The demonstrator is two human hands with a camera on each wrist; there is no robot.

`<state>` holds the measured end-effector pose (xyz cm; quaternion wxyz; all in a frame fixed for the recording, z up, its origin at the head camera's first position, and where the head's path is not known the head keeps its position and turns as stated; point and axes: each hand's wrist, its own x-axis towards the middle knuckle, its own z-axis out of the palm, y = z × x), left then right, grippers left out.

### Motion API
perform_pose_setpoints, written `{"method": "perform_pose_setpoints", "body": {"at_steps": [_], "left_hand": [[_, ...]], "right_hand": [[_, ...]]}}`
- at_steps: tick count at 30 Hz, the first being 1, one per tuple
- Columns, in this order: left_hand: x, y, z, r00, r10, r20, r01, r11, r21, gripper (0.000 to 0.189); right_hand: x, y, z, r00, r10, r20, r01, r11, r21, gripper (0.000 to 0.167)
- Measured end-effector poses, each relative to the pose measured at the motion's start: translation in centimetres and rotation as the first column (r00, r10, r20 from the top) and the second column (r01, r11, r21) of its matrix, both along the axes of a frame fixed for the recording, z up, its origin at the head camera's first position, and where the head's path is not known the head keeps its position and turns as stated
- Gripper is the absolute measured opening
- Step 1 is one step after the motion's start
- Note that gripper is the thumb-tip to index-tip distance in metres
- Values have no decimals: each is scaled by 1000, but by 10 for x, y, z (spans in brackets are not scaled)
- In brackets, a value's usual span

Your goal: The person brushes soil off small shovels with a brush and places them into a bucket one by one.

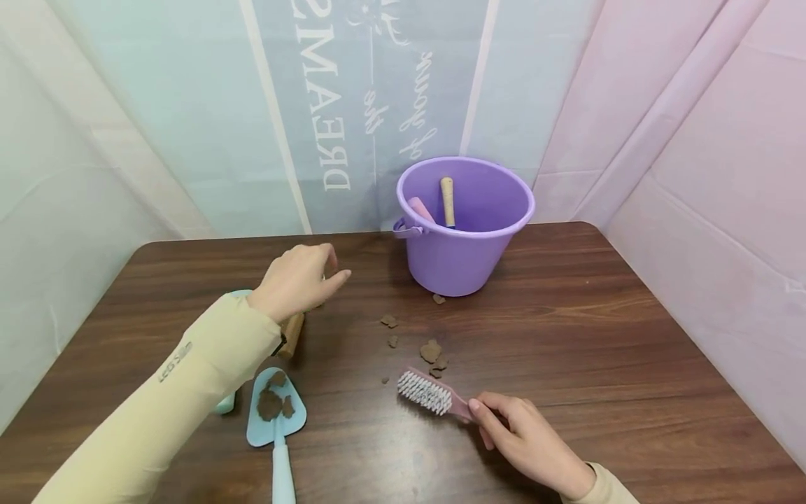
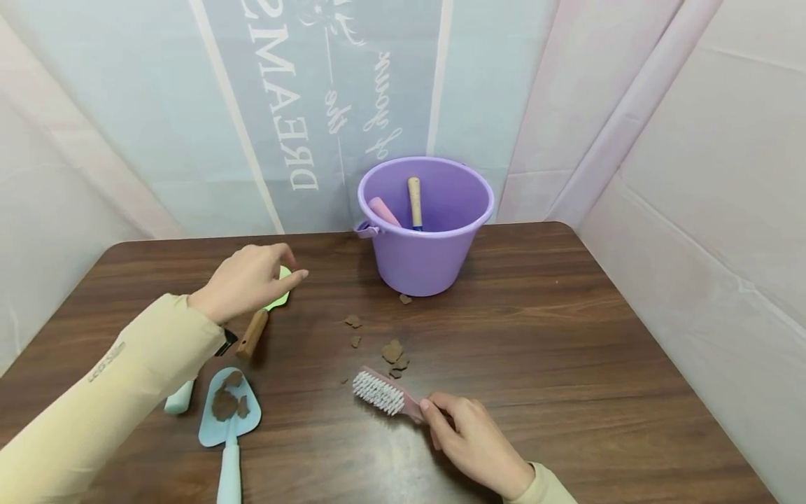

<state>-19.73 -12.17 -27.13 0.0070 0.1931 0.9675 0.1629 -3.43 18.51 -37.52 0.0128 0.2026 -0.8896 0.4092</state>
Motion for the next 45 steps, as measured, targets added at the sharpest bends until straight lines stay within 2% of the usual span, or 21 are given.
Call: {"method": "perform_pose_setpoints", "body": {"at_steps": [6, 12, 22, 27, 30, 34, 40, 45], "left_hand": [[21, -18, -14, 1000, 17, 11, -18, 1000, 25, 30], [48, -26, -29, 999, 7, -45, -4, 998, 67, 23], [104, -37, -38, 998, 58, -15, -57, 995, 77, 32], [124, -42, -45, 996, 87, -1, -87, 993, 81, 34], [133, -44, -49, 995, 96, -16, -94, 992, 81, 35], [144, -45, -56, 991, 130, -24, -129, 990, 49, 33], [162, -50, -68, 971, 228, 65, -225, 973, -46, 33], [172, -54, -80, 965, 245, 96, -226, 959, -170, 46]], "right_hand": [[0, -2, 2, 1000, -6, -6, 6, 1000, 15, 29], [-1, -3, 3, 1000, -8, 11, 8, 1000, 21, 31], [1, -8, 1, 1000, 1, 8, -2, 999, 35, 31], [1, -9, 2, 1000, -2, 5, 1, 999, 47, 29], [1, -9, 2, 1000, -5, 14, 5, 999, 47, 29], [2, -8, 2, 1000, -18, 15, 17, 999, 46, 30], [2, -9, 1, 999, -27, -18, 28, 998, 52, 30], [1, -10, 0, 999, -27, -27, 28, 998, 50, 30]]}}
